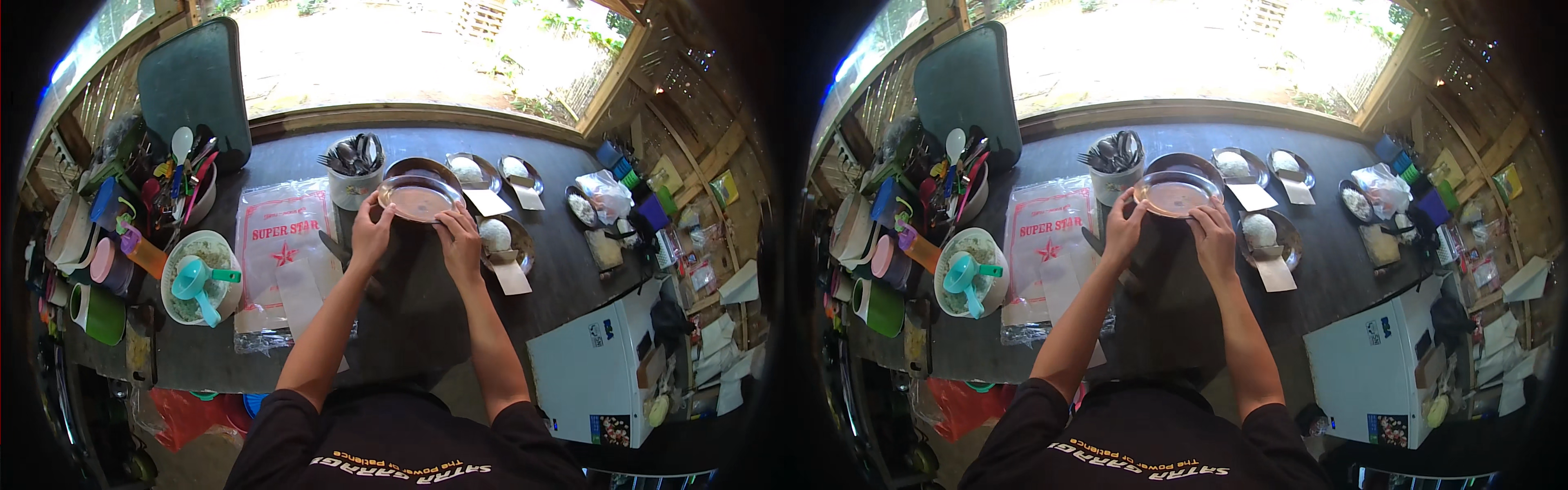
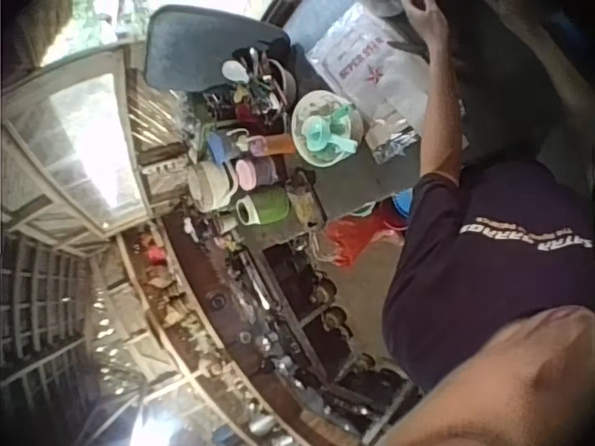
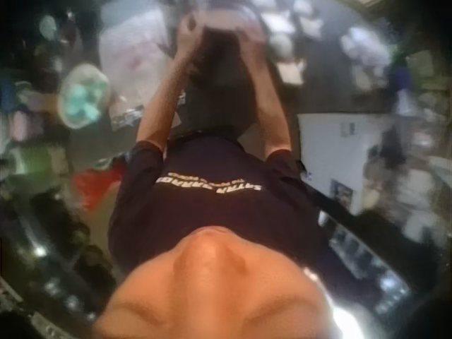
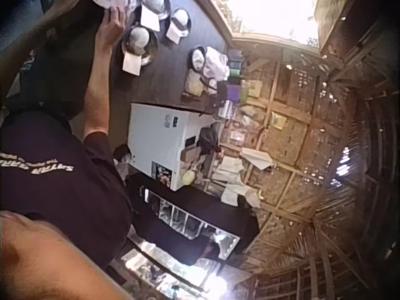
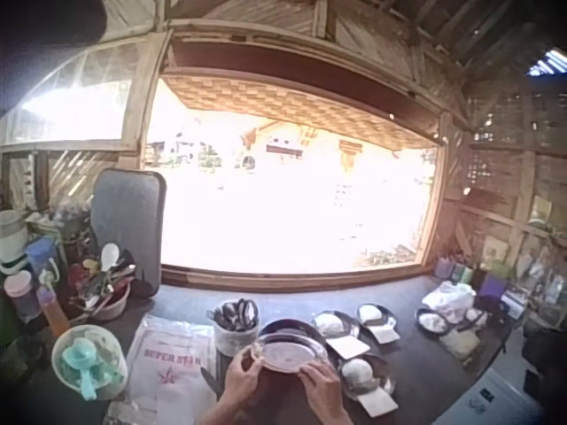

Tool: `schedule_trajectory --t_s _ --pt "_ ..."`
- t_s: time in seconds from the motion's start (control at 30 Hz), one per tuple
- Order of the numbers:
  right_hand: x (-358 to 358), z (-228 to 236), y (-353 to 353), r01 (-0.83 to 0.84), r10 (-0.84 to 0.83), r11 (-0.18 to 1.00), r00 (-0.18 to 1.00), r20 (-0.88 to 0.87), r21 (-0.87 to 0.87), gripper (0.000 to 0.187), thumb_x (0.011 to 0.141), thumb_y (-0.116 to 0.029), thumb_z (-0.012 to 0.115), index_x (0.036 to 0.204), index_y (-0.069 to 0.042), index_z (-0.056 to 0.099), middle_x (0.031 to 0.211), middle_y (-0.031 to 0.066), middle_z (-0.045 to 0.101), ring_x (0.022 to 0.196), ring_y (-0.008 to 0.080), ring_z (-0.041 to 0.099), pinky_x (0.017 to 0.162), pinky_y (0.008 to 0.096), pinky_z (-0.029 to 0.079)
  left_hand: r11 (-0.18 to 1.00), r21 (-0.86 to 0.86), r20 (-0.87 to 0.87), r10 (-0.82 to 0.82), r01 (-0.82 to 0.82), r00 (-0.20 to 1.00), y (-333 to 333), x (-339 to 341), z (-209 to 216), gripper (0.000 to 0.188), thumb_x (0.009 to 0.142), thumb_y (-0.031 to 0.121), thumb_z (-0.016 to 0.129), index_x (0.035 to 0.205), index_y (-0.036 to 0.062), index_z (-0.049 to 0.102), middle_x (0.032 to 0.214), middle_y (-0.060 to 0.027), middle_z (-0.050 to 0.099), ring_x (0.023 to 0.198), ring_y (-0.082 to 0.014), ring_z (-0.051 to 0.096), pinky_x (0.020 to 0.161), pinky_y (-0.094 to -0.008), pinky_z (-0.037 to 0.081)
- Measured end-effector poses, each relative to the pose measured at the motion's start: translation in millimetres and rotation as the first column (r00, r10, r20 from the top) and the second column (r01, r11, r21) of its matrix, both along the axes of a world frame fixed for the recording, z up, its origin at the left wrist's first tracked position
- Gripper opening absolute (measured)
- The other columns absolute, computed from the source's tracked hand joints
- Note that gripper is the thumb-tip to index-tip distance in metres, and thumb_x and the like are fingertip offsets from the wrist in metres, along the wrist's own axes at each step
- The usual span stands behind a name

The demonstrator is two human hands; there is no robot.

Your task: Scooping cooked rice and shaping it into balls to place on plates with paper liners.

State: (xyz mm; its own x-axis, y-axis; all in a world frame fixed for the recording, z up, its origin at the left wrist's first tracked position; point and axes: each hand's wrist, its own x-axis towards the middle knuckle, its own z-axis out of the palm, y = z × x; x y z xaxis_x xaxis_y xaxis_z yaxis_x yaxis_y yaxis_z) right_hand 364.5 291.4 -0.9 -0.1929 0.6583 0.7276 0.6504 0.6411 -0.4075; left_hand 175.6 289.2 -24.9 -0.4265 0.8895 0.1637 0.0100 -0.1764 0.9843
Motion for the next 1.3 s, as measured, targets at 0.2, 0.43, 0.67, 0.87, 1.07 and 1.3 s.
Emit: schedule_trajectory --t_s 0.2,0.43,0.67,0.87,1.07,1.3 --pt "38 8 -92 -0.065 0.065 0.998 0.997 0.032 -0.005 0.023 0.075 -0.002 0.075 0.097 -0.006 0.073 0.106 0.0088 0.067 0.124 0.0349 0.055 0.103 0.0452 0.046 0.995 -0.046 -0.499 -0.101 0.090 0.861 -106 -1 37 0.037 0.081 0.031 0.075 0.109 0.0072 0.070 0.097 -0.0062 0.069 0.086 -0.0216 0.059 0.081 -0.0357 0.046" --pt "78 -52 -153 -0.197 0.200 0.968 0.980 0.007 -0.155 0.024 0.075 -0.002 0.073 0.099 -0.005 0.073 0.104 0.0095 0.069 0.121 0.0402 0.057 0.104 0.0492 0.046 0.994 -0.105 -0.786 -0.089 0.010 0.611 -188 27 1 0.036 0.079 0.040 0.075 0.104 0.0140 0.073 0.091 -0.0001 0.067 0.091 -0.0209 0.055 0.084 -0.0366 0.036" --pt "94 -73 -134 -0.258 0.284 0.939 0.955 0.087 -0.229 0.026 0.076 -0.003 0.072 0.103 -0.004 0.073 0.112 0.0104 0.068 0.125 0.0390 0.054 0.107 0.0514 0.042 0.992 -0.124 -0.861 -0.091 -0.033 0.500 -182 43 -24 0.042 0.081 0.041 0.072 0.112 0.0124 0.071 0.097 -0.0030 0.065 0.093 -0.0227 0.054 0.081 -0.0374 0.037" --pt "93 -72 -113 -0.250 0.306 0.909 0.943 0.128 -0.333 0.029 0.077 -0.002 0.072 0.106 -0.002 0.071 0.118 0.0122 0.066 0.128 0.0389 0.051 0.109 0.0495 0.041 0.988 -0.149 -0.914 -0.122 -0.041 0.386 -171 48 -23 0.053 0.080 0.043 0.072 0.123 0.0116 0.065 0.103 -0.0075 0.061 0.095 -0.0261 0.052 0.082 -0.0383 0.038" --pt "73 -57 -106 -0.158 0.242 0.941 0.932 0.271 -0.298 0.039 0.075 0.007 0.058 0.110 -0.003 0.070 0.121 0.0113 0.064 0.131 0.0364 0.047 0.112 0.0455 0.036 0.993 -0.092 -0.863 -0.046 -0.068 0.503 -177 30 -26 0.051 0.080 0.041 0.073 0.122 0.0130 0.064 0.104 -0.0062 0.060 0.098 -0.0258 0.052 0.084 -0.0393 0.039" --pt "-17 -44 -120 -0.426 0.445 0.859 0.895 0.004 -0.285 0.033 0.073 0.005 0.064 0.105 -0.003 0.071 0.108 0.0121 0.067 0.107 0.0320 0.060 0.093 0.0406 0.050 0.855 -0.123 -0.895 0.124 -0.503 0.429 -216 -52 -25 0.042 0.079 0.038 0.076 0.107 0.0096 0.060 0.104 -0.0086 0.060 0.099 -0.0320 0.052 0.088 -0.0448 0.040"
